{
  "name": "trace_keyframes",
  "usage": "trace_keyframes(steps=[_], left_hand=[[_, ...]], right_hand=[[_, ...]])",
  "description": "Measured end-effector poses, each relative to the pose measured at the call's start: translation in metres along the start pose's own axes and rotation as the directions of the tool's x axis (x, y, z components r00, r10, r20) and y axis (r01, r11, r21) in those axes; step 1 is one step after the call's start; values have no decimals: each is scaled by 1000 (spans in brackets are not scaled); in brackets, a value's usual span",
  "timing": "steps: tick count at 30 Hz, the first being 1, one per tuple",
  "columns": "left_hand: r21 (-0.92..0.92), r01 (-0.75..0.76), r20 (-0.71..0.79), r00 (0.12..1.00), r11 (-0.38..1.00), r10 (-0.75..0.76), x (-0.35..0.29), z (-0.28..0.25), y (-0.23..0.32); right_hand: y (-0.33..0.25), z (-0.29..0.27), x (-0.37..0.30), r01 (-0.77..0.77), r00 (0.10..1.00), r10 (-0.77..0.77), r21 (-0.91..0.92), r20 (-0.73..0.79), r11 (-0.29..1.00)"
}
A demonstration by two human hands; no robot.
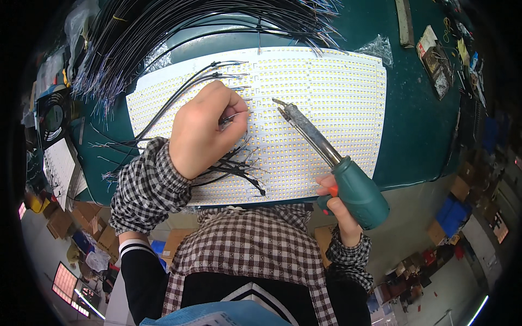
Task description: The person uses a soldering iron to attach black wires to a large LED panel. They systematically move from one connection point to the next, holding the wires in place with one hand while applying heat with the other. The task involves repetitive soldering of multiple wire connections across the panel's surface.
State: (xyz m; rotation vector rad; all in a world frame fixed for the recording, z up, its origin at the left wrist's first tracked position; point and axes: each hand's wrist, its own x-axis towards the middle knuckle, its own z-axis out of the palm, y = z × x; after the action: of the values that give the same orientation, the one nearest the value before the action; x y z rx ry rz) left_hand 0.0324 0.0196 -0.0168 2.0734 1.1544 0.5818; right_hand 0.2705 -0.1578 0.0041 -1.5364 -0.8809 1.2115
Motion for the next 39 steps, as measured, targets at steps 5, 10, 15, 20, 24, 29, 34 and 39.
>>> trace_keyframes(steps=[5,10,15,20,24,29,34,39], left_hand=[[48,-15,-14,1000,999,16,2,1,0],[12,-12,-21,1000,1000,12,2,2,0],[59,-31,-10,999,998,32,2,3,0],[59,-30,-15,999,998,31,2,3,1],[54,-32,-15,999,998,33,2,3,2],[60,-42,-16,999,997,43,2,4,1],[60,-39,-18,999,997,40,2,3,1],[53,-44,-22,999,998,46,3,3,1]], right_hand=[[1,0,0,10,998,-10,-4,69,1000],[3,0,0,9,994,-14,53,105,999],[7,-3,-3,-10,996,7,40,85,999],[18,-11,-4,34,993,-33,-7,114,999],[21,-13,-5,36,991,-24,-92,132,995],[20,-10,-5,5,994,4,-89,105,996],[22,-10,-4,13,994,1,-131,107,991],[21,-11,-4,21,993,1,-171,122,985]])
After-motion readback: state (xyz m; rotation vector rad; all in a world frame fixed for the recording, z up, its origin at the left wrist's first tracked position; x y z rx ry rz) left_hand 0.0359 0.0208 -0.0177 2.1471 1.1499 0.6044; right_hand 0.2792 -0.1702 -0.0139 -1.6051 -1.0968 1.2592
